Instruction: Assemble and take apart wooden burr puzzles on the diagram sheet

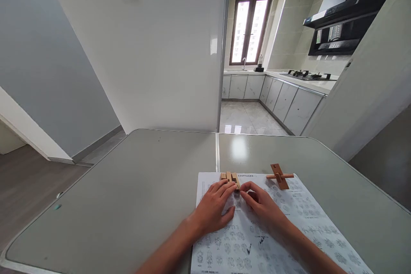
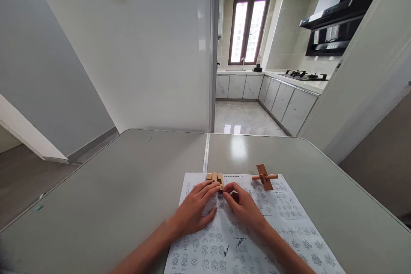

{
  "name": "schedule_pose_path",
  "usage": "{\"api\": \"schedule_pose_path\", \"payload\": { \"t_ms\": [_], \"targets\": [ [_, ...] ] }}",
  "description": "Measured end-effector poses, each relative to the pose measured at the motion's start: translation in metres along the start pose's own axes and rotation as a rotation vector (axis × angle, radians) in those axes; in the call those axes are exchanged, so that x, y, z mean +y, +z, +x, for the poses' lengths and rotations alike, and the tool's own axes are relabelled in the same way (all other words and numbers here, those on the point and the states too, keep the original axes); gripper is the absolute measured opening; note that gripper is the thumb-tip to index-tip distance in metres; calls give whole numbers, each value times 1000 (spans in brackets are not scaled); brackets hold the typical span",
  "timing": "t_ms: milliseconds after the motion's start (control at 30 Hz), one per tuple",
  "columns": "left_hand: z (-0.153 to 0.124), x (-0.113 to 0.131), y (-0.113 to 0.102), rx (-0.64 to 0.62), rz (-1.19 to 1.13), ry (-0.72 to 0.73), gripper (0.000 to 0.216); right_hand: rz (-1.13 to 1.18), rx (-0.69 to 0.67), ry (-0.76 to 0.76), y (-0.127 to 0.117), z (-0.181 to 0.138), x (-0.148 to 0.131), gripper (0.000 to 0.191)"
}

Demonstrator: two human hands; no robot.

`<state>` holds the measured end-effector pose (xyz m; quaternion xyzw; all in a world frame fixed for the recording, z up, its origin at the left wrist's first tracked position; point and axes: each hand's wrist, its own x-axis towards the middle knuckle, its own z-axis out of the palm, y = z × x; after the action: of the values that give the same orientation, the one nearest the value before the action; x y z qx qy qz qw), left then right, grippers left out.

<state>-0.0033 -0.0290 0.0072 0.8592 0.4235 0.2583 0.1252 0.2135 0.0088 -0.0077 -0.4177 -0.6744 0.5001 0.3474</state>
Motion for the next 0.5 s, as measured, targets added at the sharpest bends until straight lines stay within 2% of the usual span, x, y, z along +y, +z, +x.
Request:
{"api": "schedule_pose_path", "payload": {
  "t_ms": [200,300,433,500],
  "targets": [
    [1,2,-3,-9,-25,10,66,-12,2,-15,0,0,6,39],
    [1,2,-3,-13,-31,12,64,-70,46,-37,1,1,9,35],
    [2,3,-3,-9,-39,31,56,-249,167,-174,1,2,15,28],
    [2,4,-3,-3,-46,46,54,-320,179,-240,2,3,19,29]
  ]
}}
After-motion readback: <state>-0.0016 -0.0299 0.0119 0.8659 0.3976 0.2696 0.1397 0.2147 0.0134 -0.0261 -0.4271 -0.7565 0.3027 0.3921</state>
